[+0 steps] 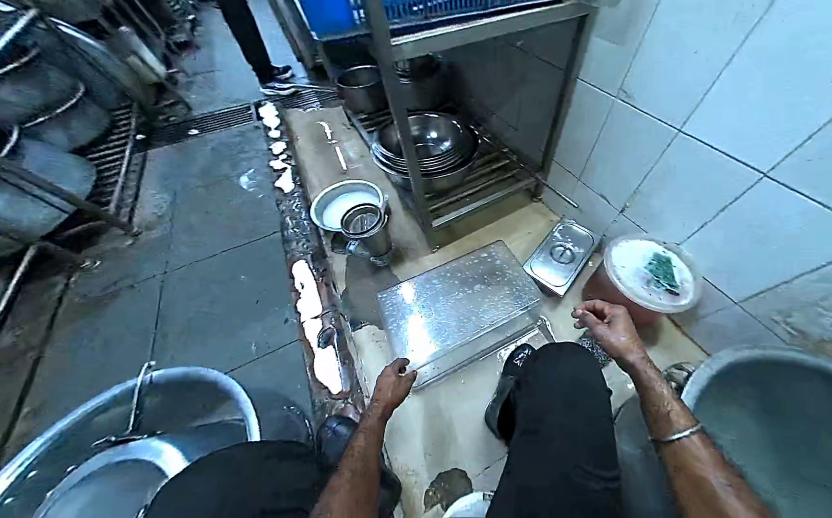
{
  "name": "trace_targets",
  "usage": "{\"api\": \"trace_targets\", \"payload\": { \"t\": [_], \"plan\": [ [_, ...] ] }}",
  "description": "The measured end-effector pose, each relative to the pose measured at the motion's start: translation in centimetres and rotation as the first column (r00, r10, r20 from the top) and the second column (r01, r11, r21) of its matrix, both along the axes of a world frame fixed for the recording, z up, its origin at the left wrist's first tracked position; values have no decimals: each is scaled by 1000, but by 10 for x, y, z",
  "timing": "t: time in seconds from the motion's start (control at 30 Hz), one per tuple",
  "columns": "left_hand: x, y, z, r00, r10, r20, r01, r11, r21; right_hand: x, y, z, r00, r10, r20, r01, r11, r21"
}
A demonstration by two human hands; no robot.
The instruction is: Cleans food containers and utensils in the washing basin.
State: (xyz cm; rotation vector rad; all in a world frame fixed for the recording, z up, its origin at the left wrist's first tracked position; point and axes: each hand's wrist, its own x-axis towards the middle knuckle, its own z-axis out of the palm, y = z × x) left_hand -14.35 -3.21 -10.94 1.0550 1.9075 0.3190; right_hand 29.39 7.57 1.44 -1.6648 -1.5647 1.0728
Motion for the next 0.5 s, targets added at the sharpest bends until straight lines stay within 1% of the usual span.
{"api": "trace_targets", "payload": {
  "t": [0.1, 0.17, 0.23, 0.37, 0.5],
  "plan": [
    [-5, -7, -16, 977, 211, 45, -211, 977, 7, -11, 21, 6, 993, 99, 59, -99, 995, -14],
    [-7, -7, -26, 929, 355, 104, -357, 934, -2, -22, 35, 9, 978, 174, 113, -174, 985, -8],
    [-9, -3, -35, 861, 476, 178, -482, 876, -14, -34, 48, 12, 949, 259, 182, -261, 965, -10],
    [-15, 18, -50, 749, 617, 242, -631, 775, -21, -66, 81, 17, 839, 453, 301, -454, 888, -70],
    [-29, 35, -65, 652, 704, 280, -723, 689, -49, -108, 114, -2, 707, 579, 406, -566, 808, -164]
  ]
}}
